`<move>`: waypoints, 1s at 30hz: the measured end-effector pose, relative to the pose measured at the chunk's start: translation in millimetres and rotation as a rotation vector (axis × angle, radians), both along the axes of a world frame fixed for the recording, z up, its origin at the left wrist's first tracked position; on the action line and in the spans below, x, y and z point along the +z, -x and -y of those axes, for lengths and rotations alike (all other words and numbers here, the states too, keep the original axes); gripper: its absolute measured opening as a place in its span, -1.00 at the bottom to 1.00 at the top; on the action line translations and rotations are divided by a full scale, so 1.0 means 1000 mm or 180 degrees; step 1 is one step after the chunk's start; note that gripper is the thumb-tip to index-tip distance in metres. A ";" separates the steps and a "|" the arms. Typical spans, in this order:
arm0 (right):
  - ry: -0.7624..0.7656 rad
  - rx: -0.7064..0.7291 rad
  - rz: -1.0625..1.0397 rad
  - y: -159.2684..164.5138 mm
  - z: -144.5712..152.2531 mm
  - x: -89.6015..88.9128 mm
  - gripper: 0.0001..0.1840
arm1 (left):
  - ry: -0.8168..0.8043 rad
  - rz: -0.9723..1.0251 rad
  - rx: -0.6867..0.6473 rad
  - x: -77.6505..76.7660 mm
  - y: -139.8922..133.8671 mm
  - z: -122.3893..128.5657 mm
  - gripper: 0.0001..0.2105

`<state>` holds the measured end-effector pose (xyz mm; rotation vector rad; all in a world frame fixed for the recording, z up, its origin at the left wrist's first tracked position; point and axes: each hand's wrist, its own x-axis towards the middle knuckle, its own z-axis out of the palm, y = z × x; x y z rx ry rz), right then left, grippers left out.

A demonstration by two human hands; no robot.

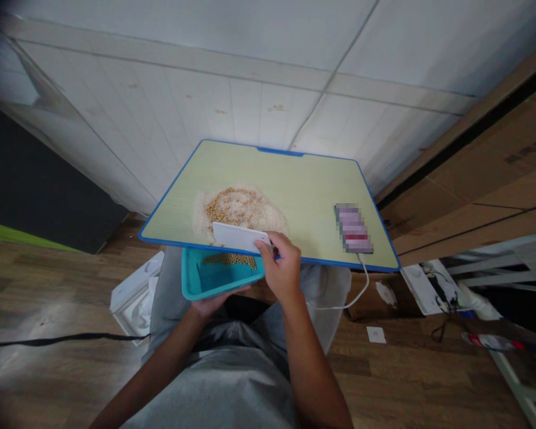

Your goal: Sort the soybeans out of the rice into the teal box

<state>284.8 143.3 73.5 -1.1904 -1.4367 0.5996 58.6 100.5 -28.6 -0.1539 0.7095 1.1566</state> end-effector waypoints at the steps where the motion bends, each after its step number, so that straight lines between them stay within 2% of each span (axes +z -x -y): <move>1: 0.0022 0.0014 0.0003 0.000 0.001 0.000 -0.73 | 0.0001 -0.0022 0.0001 0.000 0.000 0.000 -0.36; 8: -0.0040 0.0019 -0.0043 0.002 0.002 0.001 -0.75 | 0.0056 -0.0104 -0.0013 0.000 0.000 0.000 -0.35; 17: -0.0018 0.0166 0.0068 0.014 0.002 0.003 -0.71 | 0.0025 0.0063 0.0043 -0.007 0.002 -0.001 -0.28; 26: 0.0101 -0.0012 -0.0034 0.016 0.007 0.000 -0.67 | -0.0018 0.0019 0.0018 -0.006 0.000 -0.001 -0.32; 30: 0.0063 -0.0508 -0.0036 0.010 0.007 -0.009 -0.62 | 0.0026 0.0001 -0.0010 -0.005 0.001 -0.001 -0.26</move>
